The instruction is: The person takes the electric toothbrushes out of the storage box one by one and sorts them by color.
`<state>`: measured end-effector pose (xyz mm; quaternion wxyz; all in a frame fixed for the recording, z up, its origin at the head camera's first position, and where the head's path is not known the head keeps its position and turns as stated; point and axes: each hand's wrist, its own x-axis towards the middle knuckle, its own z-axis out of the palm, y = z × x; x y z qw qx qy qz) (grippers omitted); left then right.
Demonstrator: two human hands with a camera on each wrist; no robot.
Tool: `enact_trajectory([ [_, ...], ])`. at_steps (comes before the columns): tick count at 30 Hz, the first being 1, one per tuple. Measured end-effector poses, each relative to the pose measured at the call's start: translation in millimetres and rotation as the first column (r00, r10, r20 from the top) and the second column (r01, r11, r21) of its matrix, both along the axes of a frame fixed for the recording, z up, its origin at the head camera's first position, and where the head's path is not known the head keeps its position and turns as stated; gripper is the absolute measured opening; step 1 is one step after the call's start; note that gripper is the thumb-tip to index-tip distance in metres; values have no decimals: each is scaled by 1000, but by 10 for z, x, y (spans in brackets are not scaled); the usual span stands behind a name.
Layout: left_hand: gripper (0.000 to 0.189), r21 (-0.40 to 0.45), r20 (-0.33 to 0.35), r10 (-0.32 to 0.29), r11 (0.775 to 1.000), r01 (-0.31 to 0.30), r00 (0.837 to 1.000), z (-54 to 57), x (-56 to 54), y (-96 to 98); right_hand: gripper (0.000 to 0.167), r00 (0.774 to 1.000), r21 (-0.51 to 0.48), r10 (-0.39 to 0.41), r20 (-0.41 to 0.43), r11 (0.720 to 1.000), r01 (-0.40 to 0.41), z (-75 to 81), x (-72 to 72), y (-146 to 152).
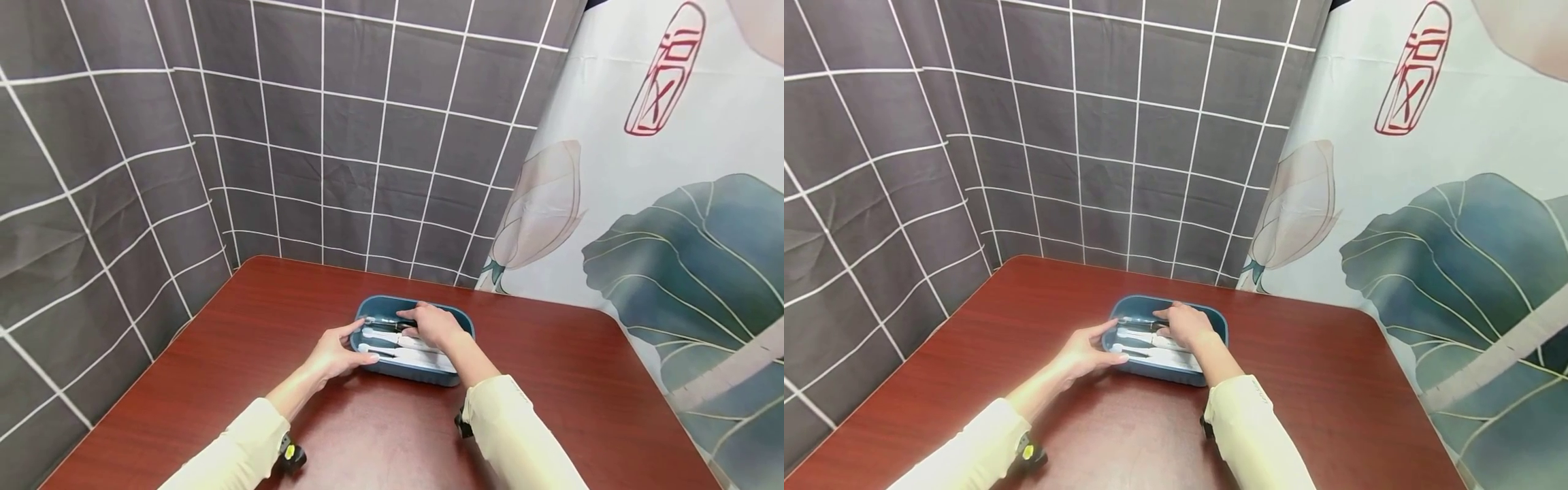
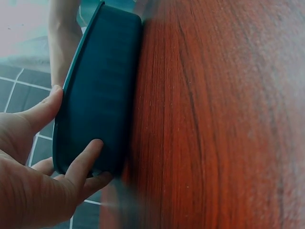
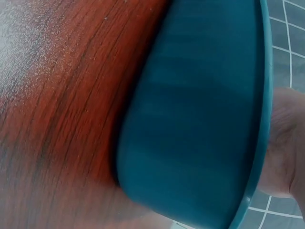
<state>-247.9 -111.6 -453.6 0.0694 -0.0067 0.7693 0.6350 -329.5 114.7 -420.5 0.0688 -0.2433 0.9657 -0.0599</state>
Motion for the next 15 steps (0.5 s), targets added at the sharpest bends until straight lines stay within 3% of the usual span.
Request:
enact_trajectory([
  [15, 88, -36, -17, 12, 999, -12, 1000, 7, 15, 27, 38, 997, 19, 58, -47, 998, -58, -39, -8, 12],
])
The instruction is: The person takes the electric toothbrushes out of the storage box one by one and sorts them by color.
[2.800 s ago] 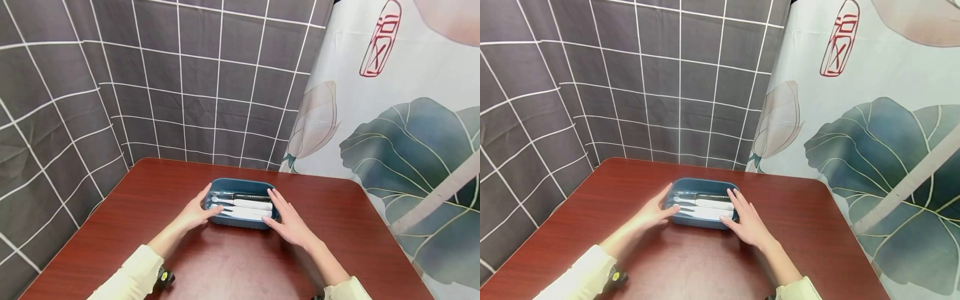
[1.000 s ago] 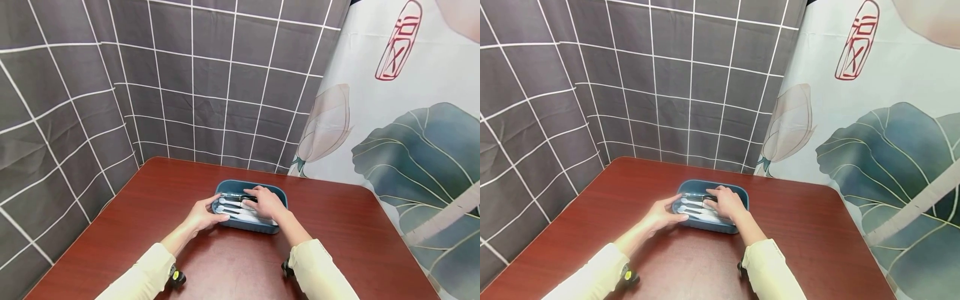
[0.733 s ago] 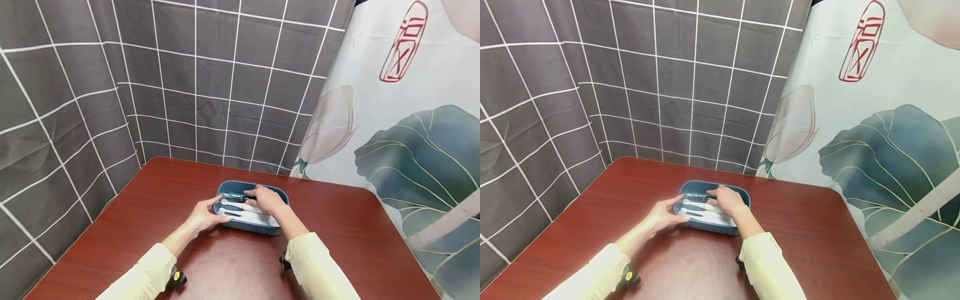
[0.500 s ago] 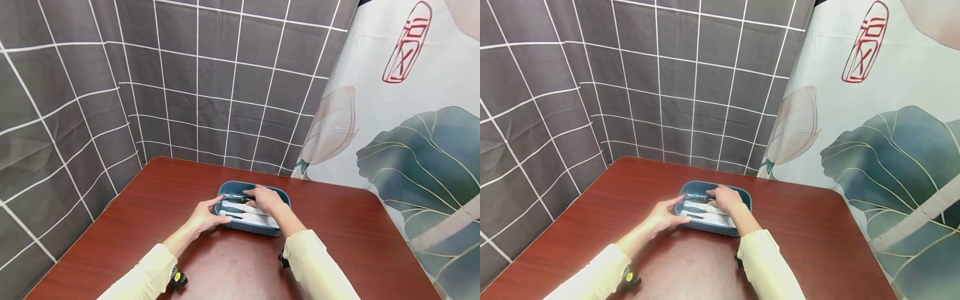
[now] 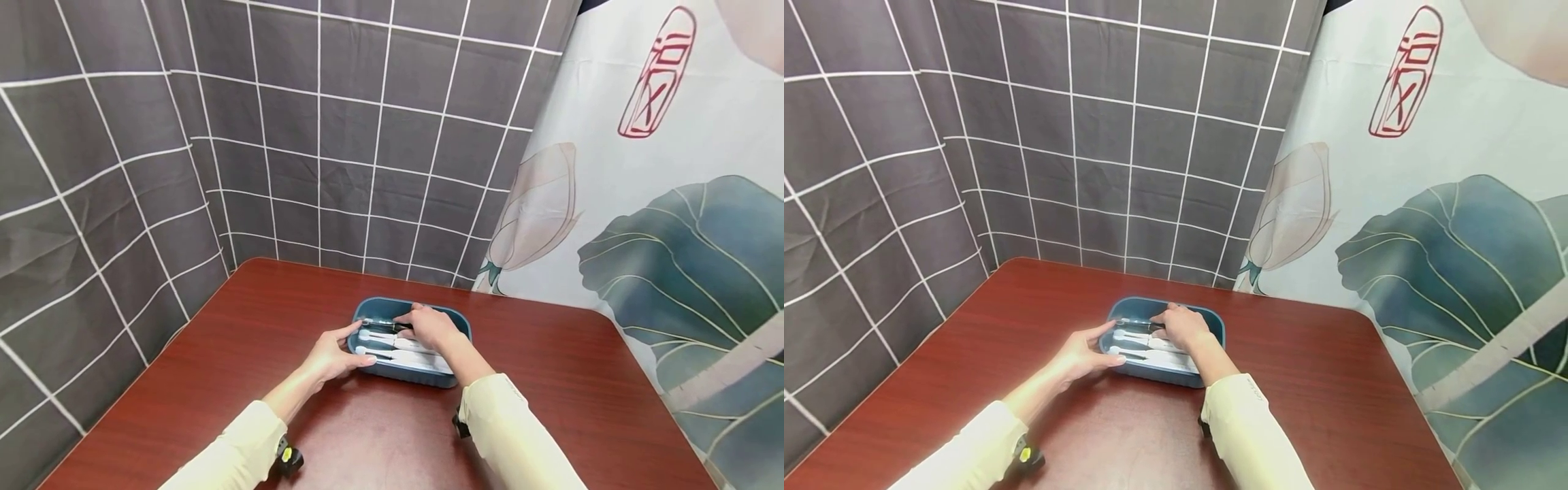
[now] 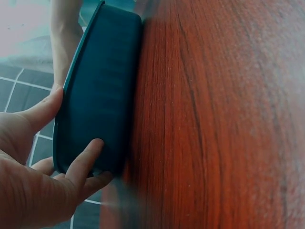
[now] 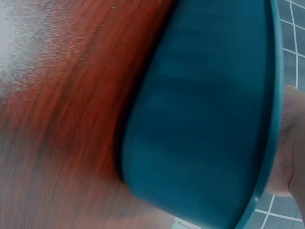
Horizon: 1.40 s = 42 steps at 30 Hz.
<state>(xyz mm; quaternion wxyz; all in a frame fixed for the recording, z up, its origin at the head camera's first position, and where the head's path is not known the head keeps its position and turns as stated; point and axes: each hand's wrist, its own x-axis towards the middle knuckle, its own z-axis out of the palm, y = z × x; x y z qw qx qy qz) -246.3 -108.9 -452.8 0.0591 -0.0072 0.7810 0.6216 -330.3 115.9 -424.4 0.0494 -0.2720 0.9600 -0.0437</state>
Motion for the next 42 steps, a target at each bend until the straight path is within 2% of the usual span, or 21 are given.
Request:
enact_trajectory([
  [4, 88, -30, -11, 5, 1000, -5, 1000, -8, -2, 3, 36, 999, -7, 6, -39, 1000, -6, -31, 10, -2],
  [10, 88, 10, 17, 3, 1000, -4, 1000, -4, 8, 9, 36, 996, -6, 15, -84, 1000, -15, -46, 48, 5],
  [16, 90, 13, 26, 0, 1000, -1, 1000, -11, 2, 15, 37, 994, -38, -2, -110, 999, -3, -64, 52, 60],
  [22, 90, 26, 25, 1, 1000, -2, 1000, -15, 1, 8, 40, 987, -179, 7, -159, 983, -36, -18, 65, 131],
  [28, 91, 50, 22, -9, 999, 8, 1000, -11, 10, -1, 39, 980, -323, 36, -196, 941, -99, 129, 124, 166],
  [32, 91, 61, 10, -14, 998, 14, 1000, -5, 15, 0, 36, 981, -472, 31, -190, 873, -119, 269, 138, 226],
  [35, 91, 73, 21, -12, 997, 11, 1000, -2, 16, 6, 33, 984, -598, 28, -176, 791, -130, 351, 115, 311],
  [37, 92, 81, 27, -13, 997, 11, 1000, -1, 16, 8, 32, 986, -684, 15, -164, 718, -125, 396, 93, 375],
  [40, 92, 94, 41, -13, 996, 9, 999, 3, 17, 10, 32, 993, -815, -27, -112, 575, -76, 448, 66, 476],
  [42, 93, 96, 44, -16, 995, 12, 999, 6, 17, 10, 34, 995, -871, -69, -66, 490, -24, 479, 58, 552],
])
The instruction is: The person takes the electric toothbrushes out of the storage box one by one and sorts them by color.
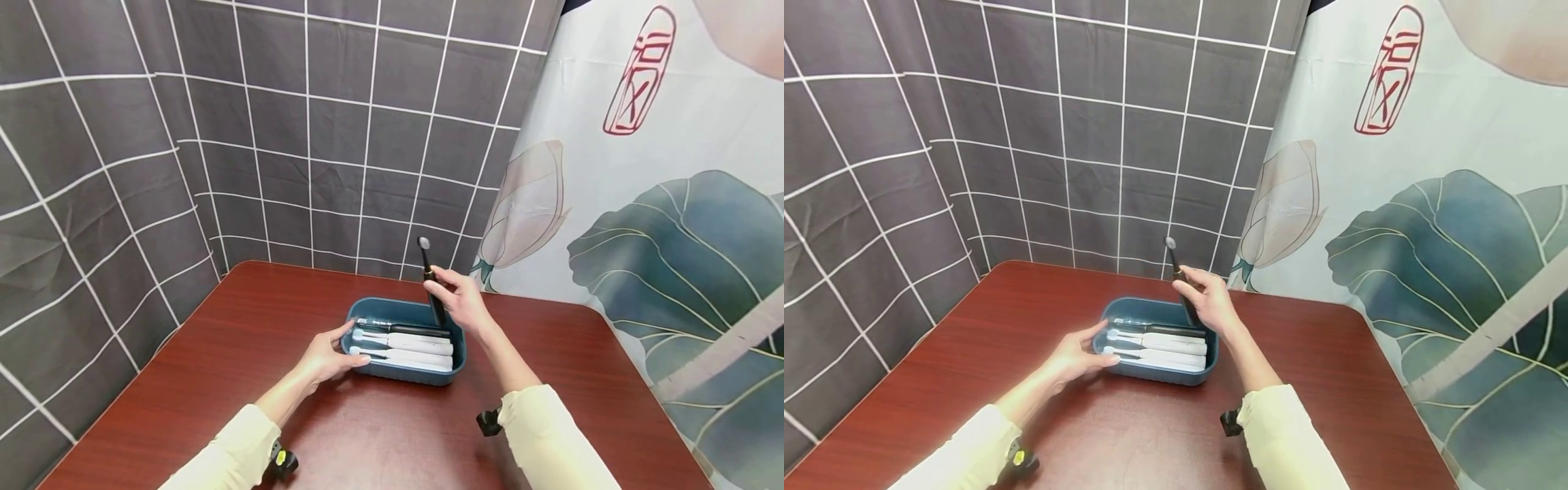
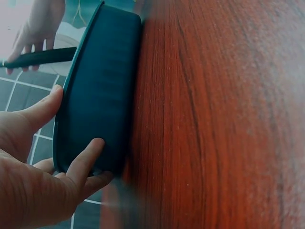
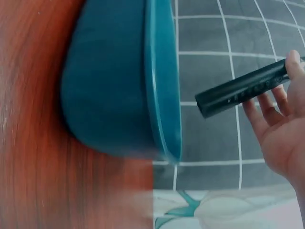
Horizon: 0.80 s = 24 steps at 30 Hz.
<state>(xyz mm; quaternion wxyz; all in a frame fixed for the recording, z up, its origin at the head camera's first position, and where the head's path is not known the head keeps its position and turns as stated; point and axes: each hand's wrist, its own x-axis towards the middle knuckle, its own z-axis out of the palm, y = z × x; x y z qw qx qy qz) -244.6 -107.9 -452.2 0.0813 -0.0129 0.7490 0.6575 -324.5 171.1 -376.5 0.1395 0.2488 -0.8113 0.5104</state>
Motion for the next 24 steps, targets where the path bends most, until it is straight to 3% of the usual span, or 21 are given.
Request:
enact_trajectory([
  [5, 93, -5, 3, 4, 1000, -4, 1000, -3, 0, 7, 38, 994, -124, -87, 70, 988, 95, 57, 5, 210],
  [12, 92, -13, -1, 6, 1000, -6, 1000, 0, 10, 10, 39, 976, -206, -178, 121, 958, 201, 256, 210, 374],
  [19, 92, -22, -6, 12, 1000, -12, 1000, 1, 8, 15, 41, 966, -244, -211, 149, 939, 243, 258, 253, 504],
  [24, 92, -34, 2, 13, 999, -13, 1000, 2, 10, 21, 44, 956, -293, -227, 186, 916, 275, 147, 164, 640],
])
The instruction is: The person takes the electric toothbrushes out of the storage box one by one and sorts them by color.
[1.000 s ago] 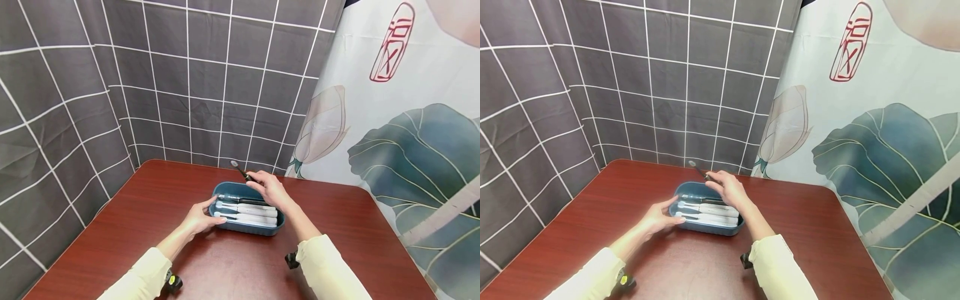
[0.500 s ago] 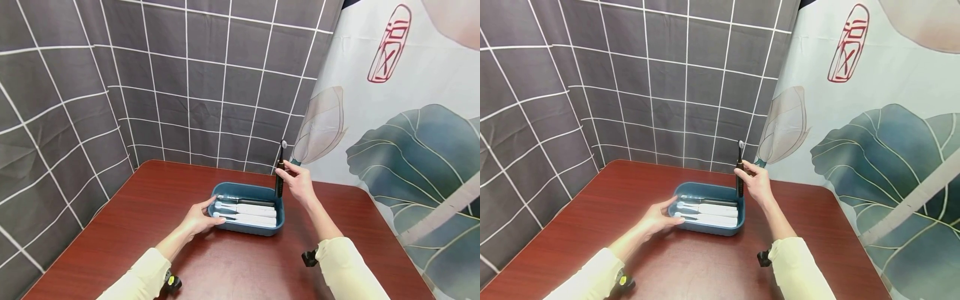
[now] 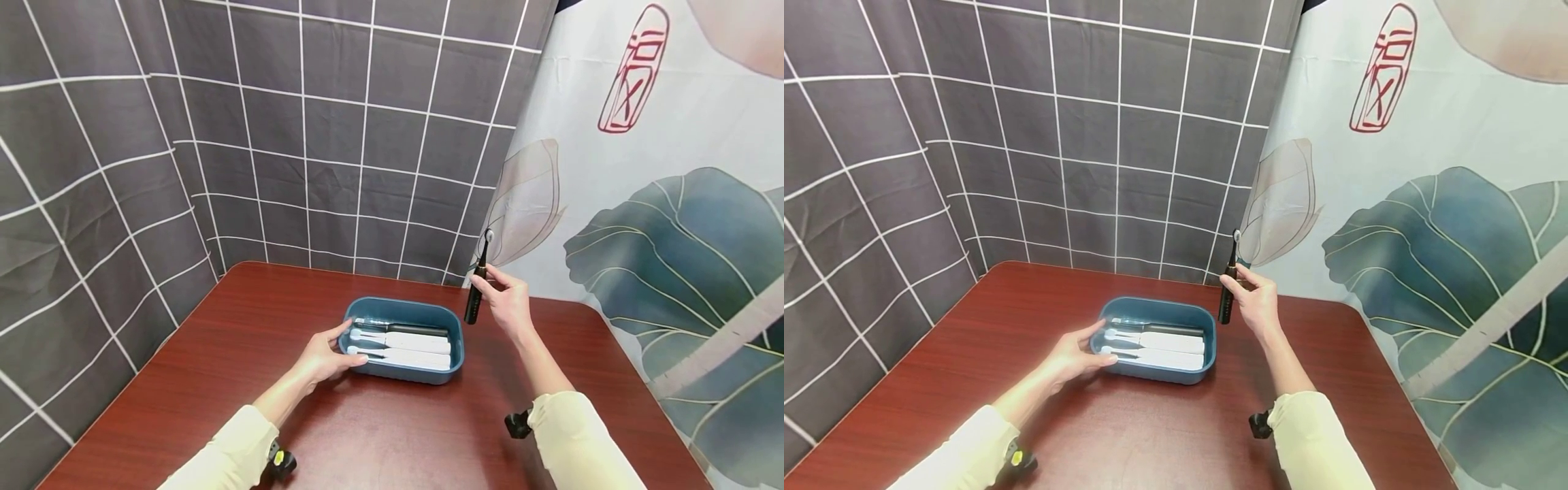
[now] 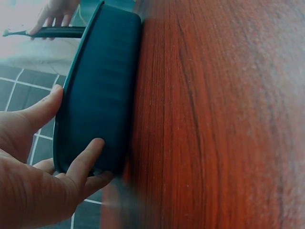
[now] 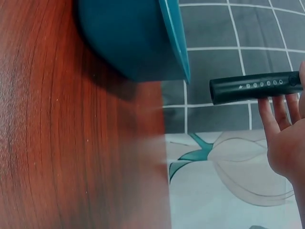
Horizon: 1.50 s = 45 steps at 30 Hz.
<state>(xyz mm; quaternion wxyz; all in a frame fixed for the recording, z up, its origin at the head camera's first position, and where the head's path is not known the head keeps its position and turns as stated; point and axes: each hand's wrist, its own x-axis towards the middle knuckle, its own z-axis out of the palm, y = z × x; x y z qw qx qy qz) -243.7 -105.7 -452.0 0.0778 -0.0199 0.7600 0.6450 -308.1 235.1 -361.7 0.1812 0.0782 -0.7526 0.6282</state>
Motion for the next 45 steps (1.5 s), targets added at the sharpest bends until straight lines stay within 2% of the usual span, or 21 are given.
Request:
enact_trajectory([
  [5, 92, 13, -2, -6, 1000, 6, 1000, -10, -5, -1, 45, 998, -41, -54, -22, 998, 53, -215, -188, 143],
  [13, 92, 31, -3, -4, 1000, 4, 1000, -2, 5, -4, 42, 987, -75, -150, -56, 986, 145, -319, -220, 257],
  [20, 92, 36, -12, -2, 999, 3, 1000, -21, -6, -14, 41, 984, -123, -180, -2, 976, 179, -314, -191, 329],
  [25, 93, 22, -7, -2, 1000, 2, 1000, -14, -2, -20, 38, 980, -110, -198, -18, 975, 195, -234, -88, 306],
  [28, 92, 26, -1, -2, 1000, 2, 1000, -10, 1, -20, 38, 977, -129, -209, -35, 971, 203, -249, -73, 308],
  [33, 91, 30, 4, 6, 1000, -6, 1000, -8, -4, -19, 38, 971, -185, -234, -58, 958, 220, -427, -205, 389],
  [38, 91, 30, 6, 9, 1000, -9, 1000, -6, -8, -18, 40, 950, -149, -306, -62, 944, 294, -589, -296, 457],
  [45, 91, 35, 0, 4, 999, -4, 1000, -11, -17, -17, 41, 934, -114, -355, -34, 930, 350, -693, -317, 490],
])
